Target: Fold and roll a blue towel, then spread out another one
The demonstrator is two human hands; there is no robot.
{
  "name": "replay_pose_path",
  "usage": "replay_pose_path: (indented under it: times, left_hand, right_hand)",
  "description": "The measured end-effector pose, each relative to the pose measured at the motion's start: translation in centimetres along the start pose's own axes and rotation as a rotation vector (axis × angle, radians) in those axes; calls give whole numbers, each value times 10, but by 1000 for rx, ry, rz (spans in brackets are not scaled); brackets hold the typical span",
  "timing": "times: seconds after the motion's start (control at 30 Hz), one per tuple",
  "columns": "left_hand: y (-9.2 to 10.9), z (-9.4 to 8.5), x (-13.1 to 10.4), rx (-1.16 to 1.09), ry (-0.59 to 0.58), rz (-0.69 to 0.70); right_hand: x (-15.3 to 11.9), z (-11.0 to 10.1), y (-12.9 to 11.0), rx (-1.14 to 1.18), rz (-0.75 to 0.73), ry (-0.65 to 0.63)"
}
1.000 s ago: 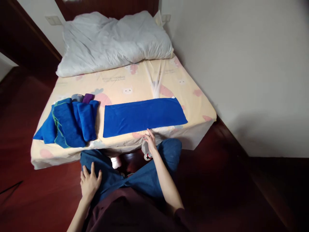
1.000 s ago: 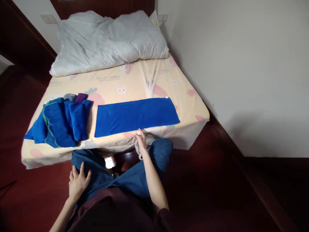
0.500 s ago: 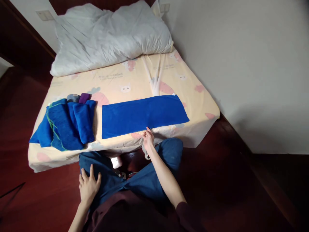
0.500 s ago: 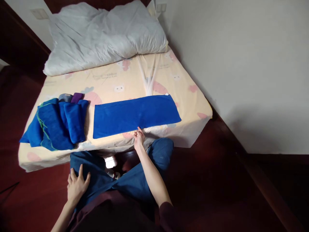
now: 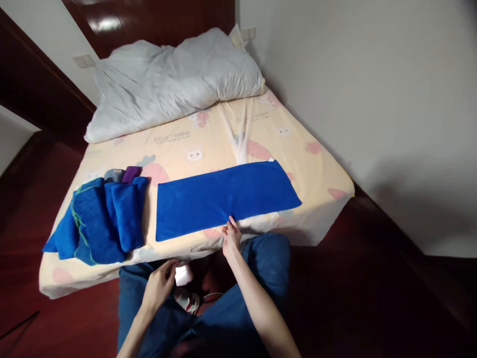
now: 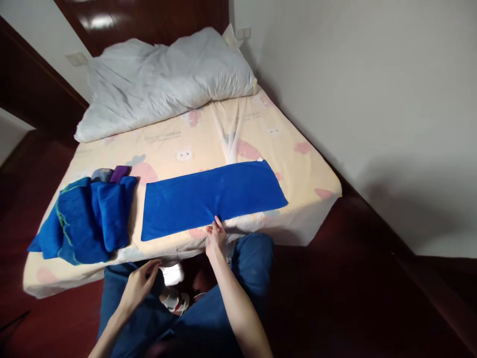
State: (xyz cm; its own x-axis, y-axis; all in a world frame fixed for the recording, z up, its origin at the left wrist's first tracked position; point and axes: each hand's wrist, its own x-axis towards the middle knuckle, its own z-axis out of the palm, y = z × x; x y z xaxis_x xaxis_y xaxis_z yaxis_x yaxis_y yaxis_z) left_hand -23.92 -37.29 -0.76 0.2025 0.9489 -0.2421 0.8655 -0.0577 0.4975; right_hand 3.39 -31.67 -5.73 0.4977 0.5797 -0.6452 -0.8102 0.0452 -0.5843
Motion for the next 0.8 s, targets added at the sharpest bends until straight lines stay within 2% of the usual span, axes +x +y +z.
replay_pose_path:
  times: [0.1,0.2,0.27,0.37,0.43,0.5,0.63,0.8]
  left_hand:
    - [66,-10,76,-70,67,244]
    - [137,-20,171,-4,85,438]
    - [179,-23,234,131,30,469]
    - [224,-19,311,370,-91,338]
    - [240,-12,345,424,-125,279]
    - [245,-3,367,427,-143,254]
    - [238,11,392,408,-182,223]
    - [234,17,415,367,-186,179]
  right_hand:
    - [1,2,7,4,-19,82]
    - [3,3,13,48,-4,153]
    - [5,4,16,61,6,183]
    - [6,6,20,39,2,207]
    - [7,8,21,28,-5,213]
    - [7,11,22,33,-8,203]
    - [8,13,21,0,-39,171]
    - [9,10,18,-131,-122,169]
